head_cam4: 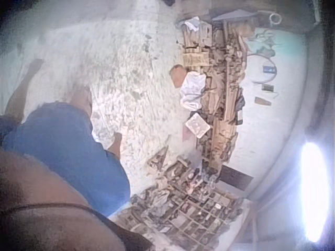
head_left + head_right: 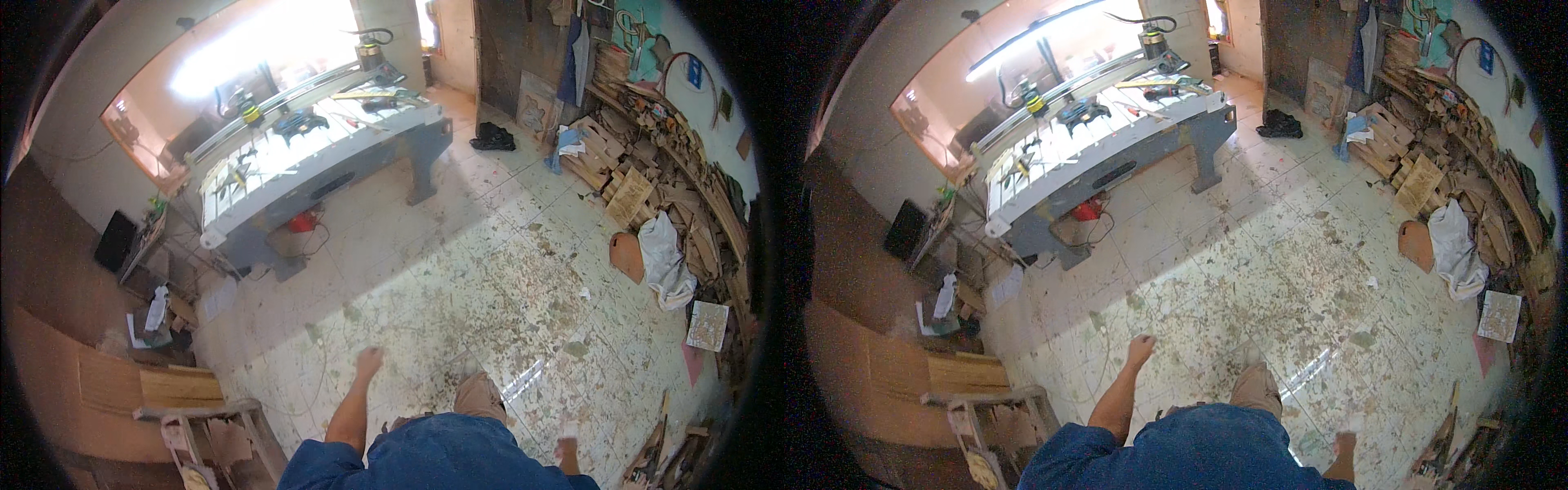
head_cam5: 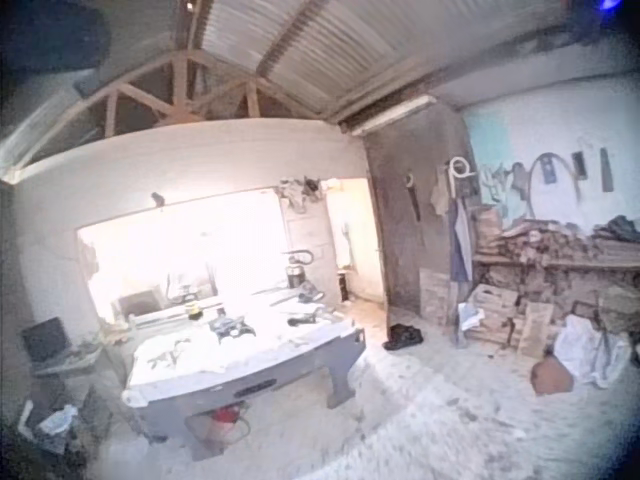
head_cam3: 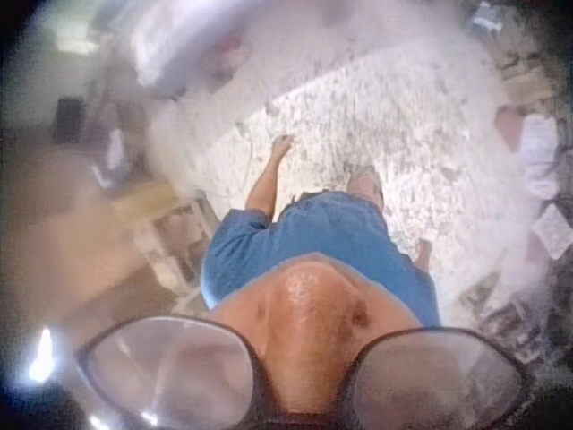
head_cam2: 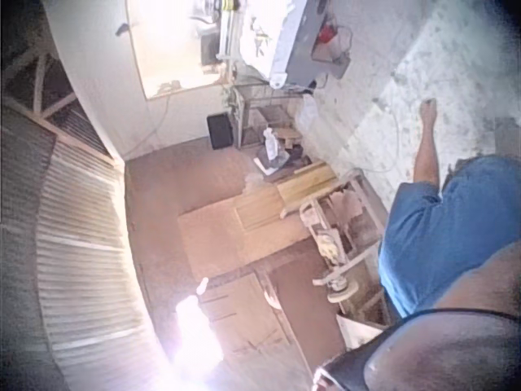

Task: The person sands the neck of a guitar using a stationary belt sander and a handheld power router.

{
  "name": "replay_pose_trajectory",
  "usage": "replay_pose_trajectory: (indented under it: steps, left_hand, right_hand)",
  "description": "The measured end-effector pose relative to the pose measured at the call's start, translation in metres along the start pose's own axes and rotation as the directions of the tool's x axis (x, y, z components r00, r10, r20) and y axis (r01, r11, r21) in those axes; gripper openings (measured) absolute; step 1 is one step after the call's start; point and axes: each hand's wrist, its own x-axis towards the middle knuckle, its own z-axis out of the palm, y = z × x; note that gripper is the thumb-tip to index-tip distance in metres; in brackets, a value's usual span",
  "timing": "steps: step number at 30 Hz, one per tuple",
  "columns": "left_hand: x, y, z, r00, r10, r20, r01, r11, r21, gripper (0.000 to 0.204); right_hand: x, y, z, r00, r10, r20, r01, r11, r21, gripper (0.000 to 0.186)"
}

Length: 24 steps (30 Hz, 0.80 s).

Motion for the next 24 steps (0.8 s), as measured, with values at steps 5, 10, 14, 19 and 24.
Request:
replay_pose_trajectory:
  steps: [5,10,14,19,24]
  left_hand:
    - [0.123,0.163,0.087,0.950,0.164,0.267,-0.196,0.976,0.097,0.047]
    - [0.216,0.207,0.117,0.889,-0.206,0.409,0.291,0.944,-0.157,0.047]
    - [0.311,0.243,0.095,0.893,-0.265,0.363,0.409,0.815,-0.410,0.051]
    - [0.410,0.305,0.031,0.925,-0.338,0.171,0.348,0.580,-0.736,0.055]
    - [0.530,0.390,-0.005,0.973,-0.225,0.058,0.171,0.523,-0.835,0.077]
  right_hand:
    - [0.089,-0.079,-0.094,0.982,-0.123,0.145,0.043,0.888,0.457,0.028]
    - [0.229,-0.099,-0.271,0.934,-0.337,-0.117,0.347,0.783,0.516,0.033]
    - [0.365,-0.024,-0.464,0.746,-0.201,-0.635,0.515,0.778,0.359,0.032]
    - [0.418,0.009,-0.750,0.785,0.154,-0.600,0.588,0.117,0.800,0.021]
    - [0.482,-0.012,-0.842,0.831,0.189,-0.523,0.488,0.201,0.849,0.020]
